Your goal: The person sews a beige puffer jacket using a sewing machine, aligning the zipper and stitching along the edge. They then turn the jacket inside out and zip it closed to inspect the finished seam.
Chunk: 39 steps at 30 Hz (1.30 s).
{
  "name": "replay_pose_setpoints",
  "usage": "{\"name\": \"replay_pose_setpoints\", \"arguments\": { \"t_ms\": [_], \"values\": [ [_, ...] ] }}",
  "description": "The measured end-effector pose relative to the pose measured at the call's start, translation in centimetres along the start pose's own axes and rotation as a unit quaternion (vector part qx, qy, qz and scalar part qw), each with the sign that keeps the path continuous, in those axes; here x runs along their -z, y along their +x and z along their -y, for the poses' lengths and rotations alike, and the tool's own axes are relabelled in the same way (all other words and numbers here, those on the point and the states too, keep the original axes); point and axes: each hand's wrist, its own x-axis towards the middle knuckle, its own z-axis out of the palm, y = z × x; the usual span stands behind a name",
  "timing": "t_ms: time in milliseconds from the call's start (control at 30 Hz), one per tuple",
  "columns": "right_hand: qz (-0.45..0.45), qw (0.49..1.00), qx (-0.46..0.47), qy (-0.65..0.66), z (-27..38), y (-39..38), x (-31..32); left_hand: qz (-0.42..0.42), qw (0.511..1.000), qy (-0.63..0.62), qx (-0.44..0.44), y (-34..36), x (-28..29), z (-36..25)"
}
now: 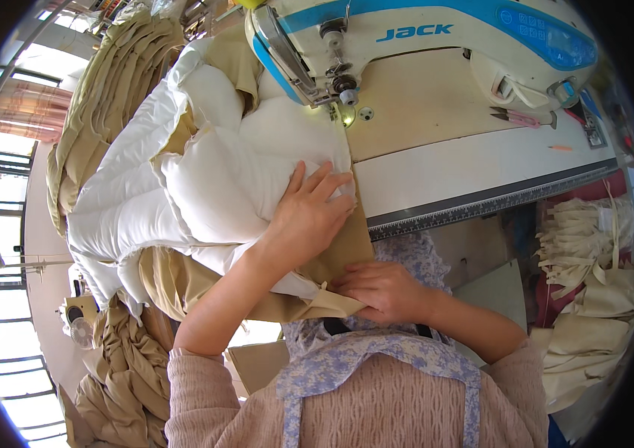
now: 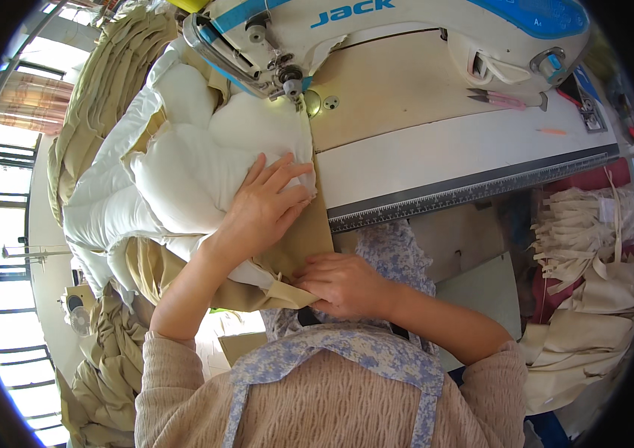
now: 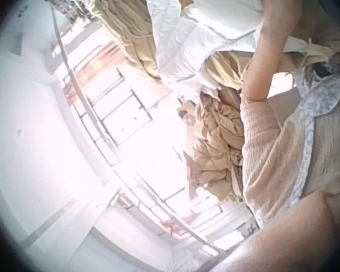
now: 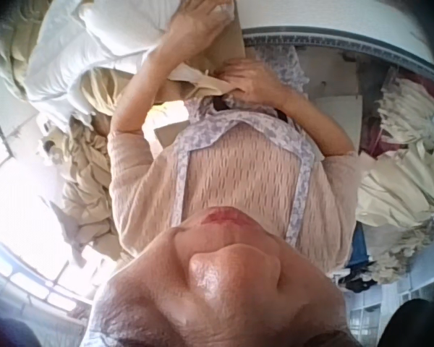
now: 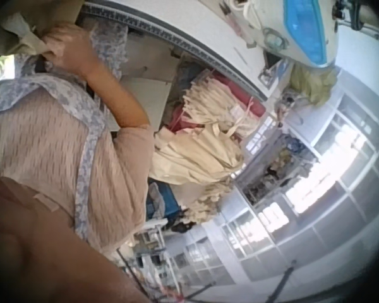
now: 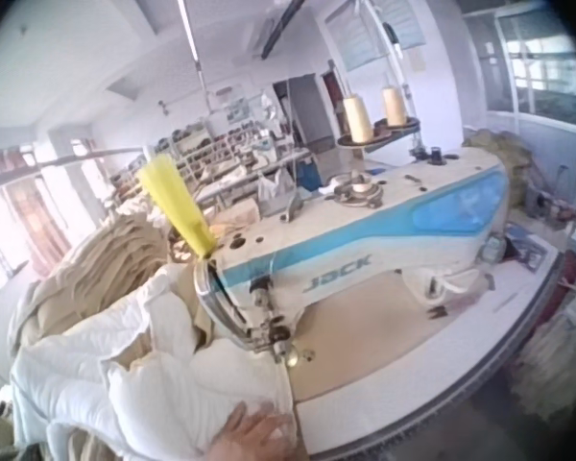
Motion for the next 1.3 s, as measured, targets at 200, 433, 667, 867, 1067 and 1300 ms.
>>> {"name": "replay_pose_setpoints", "arguments": {
  "t_ms": [200, 433, 667, 867, 1067, 1300],
  "values": [
    [0.028, 0.999, -0.029, 0.009, -0.3, 0.1, 0.3, 0.024, 0.993, -0.071, 0.09, 0.0, 0.2, -0.5],
    [0.039, 0.998, -0.046, 0.018, -0.3, 0.3, 0.7, 0.03, 0.992, -0.064, 0.103, 0.1, -0.6, -0.5],
    [-0.019, 0.997, -0.069, 0.034, -2.1, 3.6, 3.1, 0.017, 0.993, -0.061, 0.097, 2.9, -0.7, 2.6],
    [0.013, 0.993, -0.117, 0.02, -4.9, 6.3, 4.5, 0.017, 0.993, -0.085, 0.075, 5.3, -0.4, 6.5],
    [0.073, 0.973, -0.198, 0.089, -2.6, 5.9, 5.2, -0.087, 0.981, 0.09, 0.148, 1.7, 2.7, 2.2],
    [-0.006, 0.999, 0.014, 0.035, -3.0, 5.1, 3.9, -0.107, 0.977, 0.12, 0.141, -1.2, 4.6, -1.4]
  ]
}}
